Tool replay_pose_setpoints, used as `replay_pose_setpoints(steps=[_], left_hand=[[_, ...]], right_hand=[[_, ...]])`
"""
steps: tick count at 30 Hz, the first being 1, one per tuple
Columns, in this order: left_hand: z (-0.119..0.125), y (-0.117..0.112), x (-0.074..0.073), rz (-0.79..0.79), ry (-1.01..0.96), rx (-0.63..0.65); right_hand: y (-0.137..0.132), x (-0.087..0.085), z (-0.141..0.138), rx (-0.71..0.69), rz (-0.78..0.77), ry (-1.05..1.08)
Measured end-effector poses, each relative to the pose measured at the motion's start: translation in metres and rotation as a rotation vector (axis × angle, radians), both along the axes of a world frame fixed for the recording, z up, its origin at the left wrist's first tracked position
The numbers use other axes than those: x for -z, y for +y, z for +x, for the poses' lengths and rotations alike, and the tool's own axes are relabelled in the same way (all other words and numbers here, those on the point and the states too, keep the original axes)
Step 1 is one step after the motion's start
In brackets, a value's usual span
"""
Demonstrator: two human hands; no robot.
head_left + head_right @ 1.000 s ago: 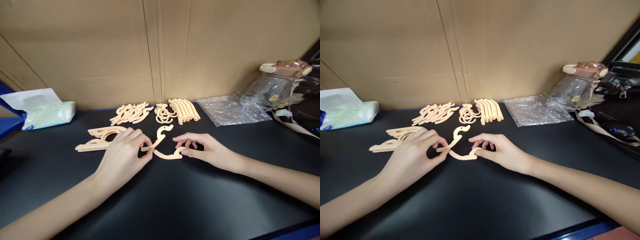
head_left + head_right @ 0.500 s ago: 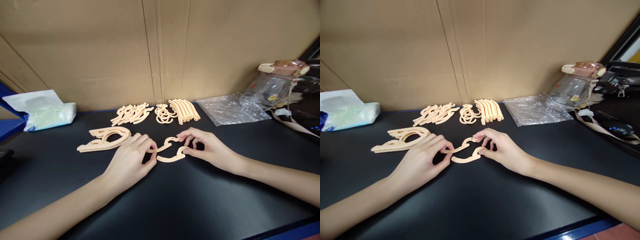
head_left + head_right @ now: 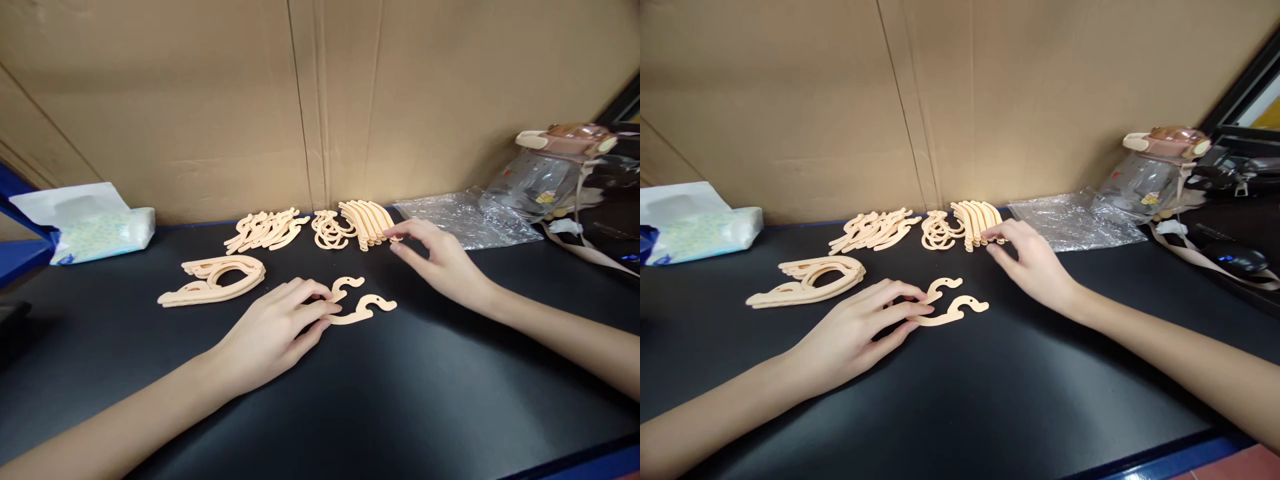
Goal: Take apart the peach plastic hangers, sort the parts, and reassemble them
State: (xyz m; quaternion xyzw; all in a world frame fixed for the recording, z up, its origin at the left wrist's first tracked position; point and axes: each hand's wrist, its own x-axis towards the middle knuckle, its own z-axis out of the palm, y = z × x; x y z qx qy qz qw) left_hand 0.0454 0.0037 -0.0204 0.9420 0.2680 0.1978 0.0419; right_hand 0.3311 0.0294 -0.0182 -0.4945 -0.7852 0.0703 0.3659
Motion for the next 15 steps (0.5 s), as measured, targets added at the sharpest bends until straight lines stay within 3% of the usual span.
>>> replay_pose_setpoints(steps=[6, 15], left_hand=[[0.000, 0.000, 0.000, 0.007, 0.001, 0.002], [0.000, -0.001, 0.001, -0.014, 0.001, 0.006]], right_hand=[[0.026, 0.004, 0.021, 0.064, -0.003, -0.250], [0.033, 0.005, 0.028, 0.159, -0.114, -0.353]])
